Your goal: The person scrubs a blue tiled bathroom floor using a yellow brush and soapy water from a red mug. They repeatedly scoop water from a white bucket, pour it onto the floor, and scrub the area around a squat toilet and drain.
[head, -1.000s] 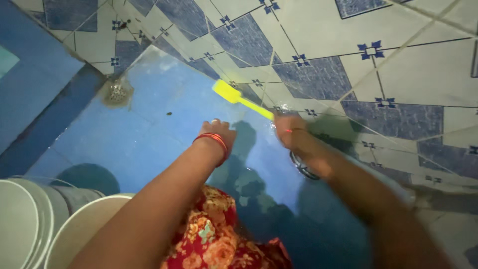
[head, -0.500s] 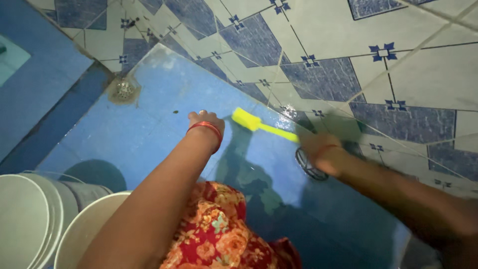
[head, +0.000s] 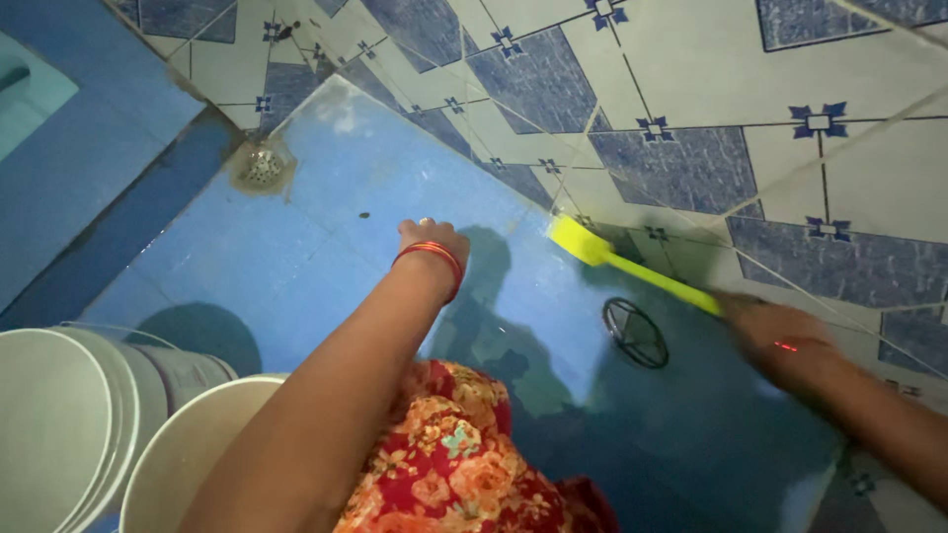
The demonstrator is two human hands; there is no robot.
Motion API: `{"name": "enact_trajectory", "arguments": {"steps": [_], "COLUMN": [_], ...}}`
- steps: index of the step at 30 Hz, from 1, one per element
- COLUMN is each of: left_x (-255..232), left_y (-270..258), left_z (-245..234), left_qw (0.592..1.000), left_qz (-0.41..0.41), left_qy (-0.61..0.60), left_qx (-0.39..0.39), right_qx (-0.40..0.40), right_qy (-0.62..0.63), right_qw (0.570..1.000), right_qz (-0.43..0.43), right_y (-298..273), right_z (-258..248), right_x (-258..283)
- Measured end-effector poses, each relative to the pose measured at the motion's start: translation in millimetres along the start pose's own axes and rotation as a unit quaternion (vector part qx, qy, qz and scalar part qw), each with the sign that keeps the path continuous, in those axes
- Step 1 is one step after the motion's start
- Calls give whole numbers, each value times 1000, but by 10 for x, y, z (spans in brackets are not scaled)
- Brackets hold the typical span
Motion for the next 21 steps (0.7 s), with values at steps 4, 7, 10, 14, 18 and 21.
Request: {"name": "enact_trajectory", "arguments": {"steps": [4, 7, 10, 14, 18, 21], "left_x": [-27, -52, -30, 79, 121, 10], "left_y": [-37, -68, -135, -257, -326, -364], "left_z": [49, -86, -183, -164, -225, -222], "left_qw": [999, 1000, 1000, 999, 999, 999], "left_qz": [4, 7, 6, -6, -15, 10], "left_qy": [-4, -5, -17, -38, -49, -46], "left_qx": [36, 17, -20, -8, -18, -21], "right_qx": [109, 42, -80, -125, -146, -276], "right_qy": [-122, -38, -89, 43, 57, 48], "right_qw": [986, 998, 981, 988, 985, 939], "right_qz": [30, 27, -150, -82, -74, -199], "right_y": [-377, 5, 808, 1732, 2016, 1292], "right_z": [-262, -322, -267, -228, -180, -197], "right_x": [-79, 449, 1515, 2502, 2908, 2560]}}
Point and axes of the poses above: each hand's wrist, its own y-axis towards the middle knuckle, its own z-axis out of the palm, x = y × z, the point moved 10 cm from there along y, towards the middle knuckle, and after that the axes turned 12 degrees about -x, right-handed, at the moved point
